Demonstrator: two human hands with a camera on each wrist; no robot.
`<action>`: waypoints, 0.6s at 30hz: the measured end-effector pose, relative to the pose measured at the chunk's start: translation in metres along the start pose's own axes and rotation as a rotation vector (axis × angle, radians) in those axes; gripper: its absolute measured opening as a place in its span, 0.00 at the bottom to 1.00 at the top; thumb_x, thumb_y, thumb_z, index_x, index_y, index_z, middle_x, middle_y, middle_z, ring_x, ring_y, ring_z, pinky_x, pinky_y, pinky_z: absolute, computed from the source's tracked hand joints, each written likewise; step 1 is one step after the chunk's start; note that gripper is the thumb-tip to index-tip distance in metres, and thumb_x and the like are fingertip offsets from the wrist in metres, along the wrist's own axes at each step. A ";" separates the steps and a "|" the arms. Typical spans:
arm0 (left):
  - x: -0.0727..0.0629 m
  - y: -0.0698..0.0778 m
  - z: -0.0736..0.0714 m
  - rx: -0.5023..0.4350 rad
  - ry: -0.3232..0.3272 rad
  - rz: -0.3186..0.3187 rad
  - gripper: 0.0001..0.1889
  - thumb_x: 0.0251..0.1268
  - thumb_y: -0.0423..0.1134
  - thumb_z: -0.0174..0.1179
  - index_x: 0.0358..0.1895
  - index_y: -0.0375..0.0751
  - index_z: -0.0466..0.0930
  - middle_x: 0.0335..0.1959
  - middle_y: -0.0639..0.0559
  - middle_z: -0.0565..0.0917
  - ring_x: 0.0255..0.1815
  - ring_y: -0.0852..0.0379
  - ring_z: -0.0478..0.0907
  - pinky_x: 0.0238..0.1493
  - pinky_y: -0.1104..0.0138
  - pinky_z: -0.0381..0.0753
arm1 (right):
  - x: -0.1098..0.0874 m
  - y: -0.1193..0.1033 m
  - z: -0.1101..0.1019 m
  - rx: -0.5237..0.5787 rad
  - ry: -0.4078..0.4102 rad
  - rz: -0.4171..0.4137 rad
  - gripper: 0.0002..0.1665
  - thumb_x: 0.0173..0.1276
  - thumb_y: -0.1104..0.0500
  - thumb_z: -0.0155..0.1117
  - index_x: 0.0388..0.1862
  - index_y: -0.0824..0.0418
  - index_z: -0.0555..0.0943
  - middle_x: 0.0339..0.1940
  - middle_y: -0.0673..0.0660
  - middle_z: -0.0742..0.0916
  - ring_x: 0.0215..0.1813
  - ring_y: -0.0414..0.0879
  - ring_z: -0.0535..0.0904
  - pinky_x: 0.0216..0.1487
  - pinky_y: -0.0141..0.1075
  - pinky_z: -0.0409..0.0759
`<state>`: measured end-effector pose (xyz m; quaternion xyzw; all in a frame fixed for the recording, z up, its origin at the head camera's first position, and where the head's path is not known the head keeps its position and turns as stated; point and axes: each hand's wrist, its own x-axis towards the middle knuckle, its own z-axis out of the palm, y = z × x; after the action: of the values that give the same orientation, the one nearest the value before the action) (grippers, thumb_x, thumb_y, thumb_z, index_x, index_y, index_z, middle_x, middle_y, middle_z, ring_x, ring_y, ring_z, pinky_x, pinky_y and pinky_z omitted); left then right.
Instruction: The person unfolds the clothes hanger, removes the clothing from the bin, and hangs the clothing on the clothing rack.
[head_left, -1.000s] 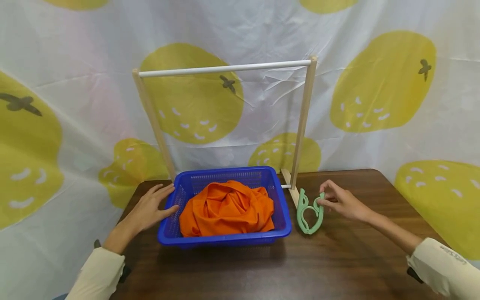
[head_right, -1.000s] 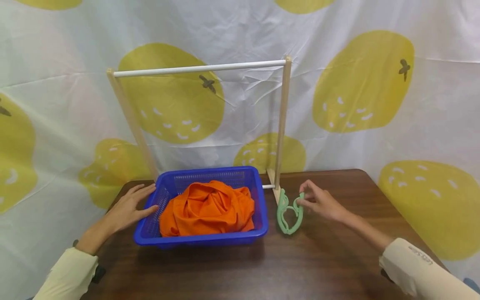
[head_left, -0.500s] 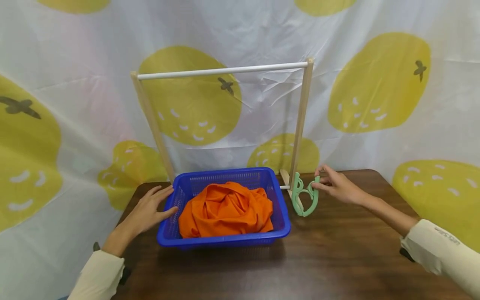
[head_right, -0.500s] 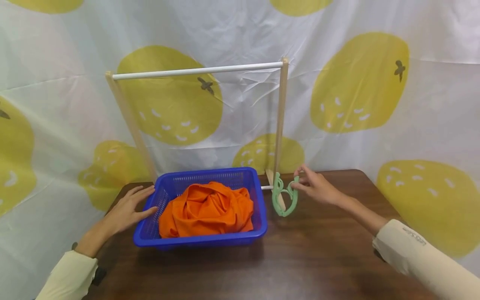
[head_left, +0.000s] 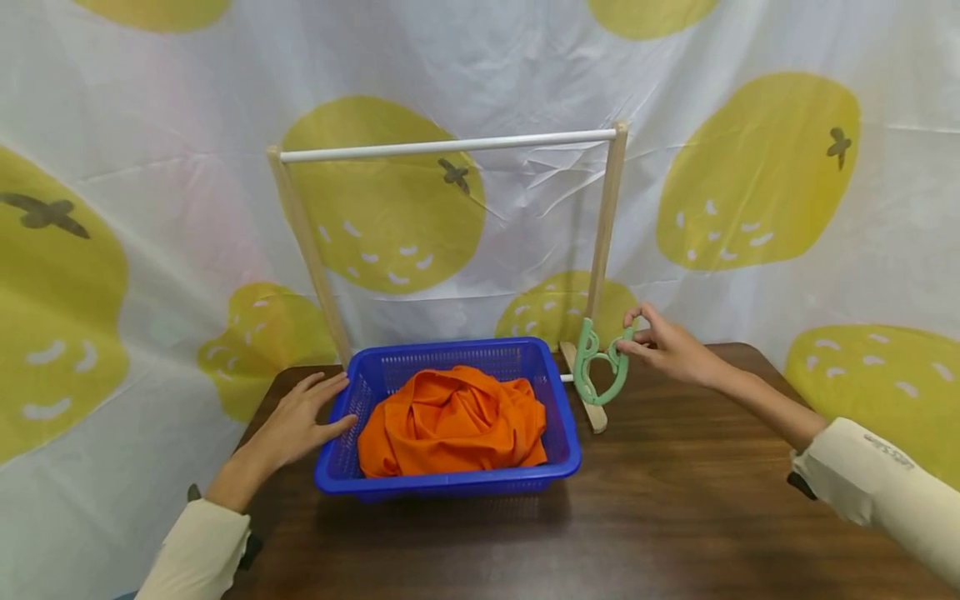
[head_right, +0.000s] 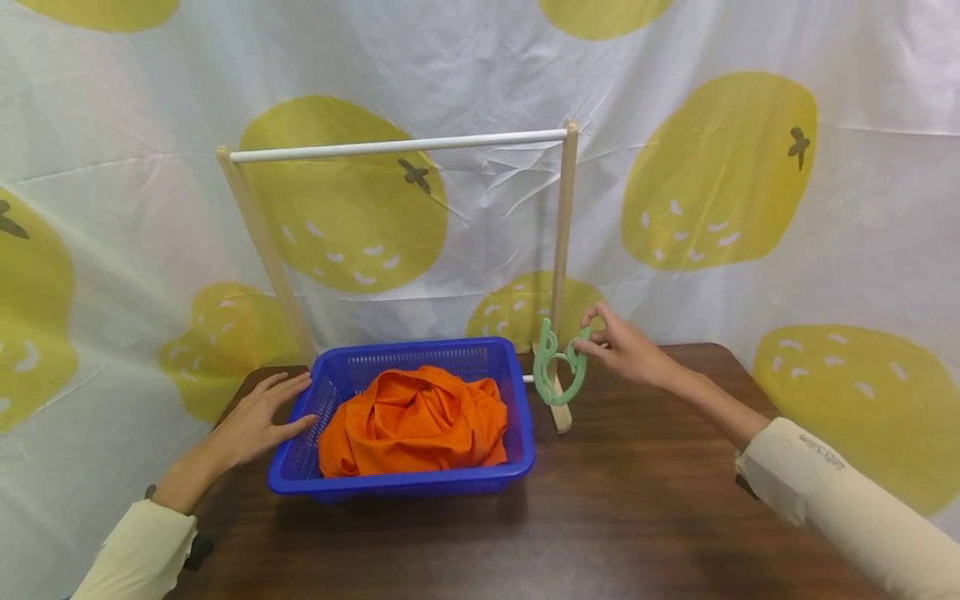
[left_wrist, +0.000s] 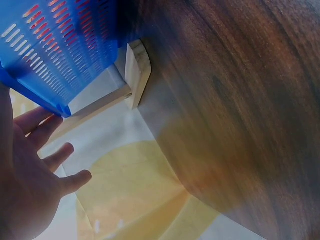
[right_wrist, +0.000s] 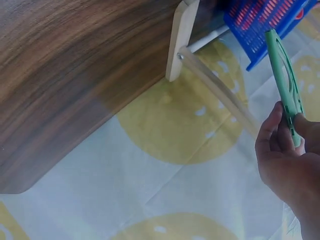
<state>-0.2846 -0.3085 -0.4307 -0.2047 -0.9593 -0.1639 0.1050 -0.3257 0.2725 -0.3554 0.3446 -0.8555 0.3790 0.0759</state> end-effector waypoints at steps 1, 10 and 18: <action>0.000 0.000 0.000 0.001 0.001 0.002 0.38 0.71 0.55 0.66 0.76 0.36 0.69 0.77 0.38 0.69 0.79 0.31 0.56 0.72 0.29 0.54 | 0.001 -0.001 0.000 0.003 -0.004 0.002 0.17 0.77 0.71 0.61 0.54 0.64 0.63 0.17 0.45 0.76 0.19 0.36 0.66 0.22 0.31 0.67; 0.002 0.000 -0.001 0.018 0.000 0.019 0.38 0.72 0.57 0.64 0.76 0.36 0.69 0.77 0.38 0.69 0.79 0.31 0.56 0.73 0.31 0.54 | 0.015 -0.008 0.003 0.054 -0.049 0.048 0.16 0.79 0.68 0.58 0.54 0.68 0.61 0.20 0.53 0.81 0.21 0.39 0.78 0.26 0.34 0.80; 0.000 0.001 -0.002 -0.007 -0.004 0.020 0.37 0.73 0.53 0.65 0.77 0.35 0.68 0.78 0.38 0.68 0.79 0.30 0.56 0.70 0.29 0.58 | 0.030 -0.014 0.012 0.149 -0.077 0.060 0.17 0.79 0.70 0.58 0.54 0.68 0.60 0.29 0.65 0.89 0.28 0.52 0.89 0.32 0.42 0.89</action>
<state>-0.2836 -0.3085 -0.4290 -0.2148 -0.9568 -0.1659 0.1041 -0.3376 0.2411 -0.3435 0.3378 -0.8372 0.4301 0.0060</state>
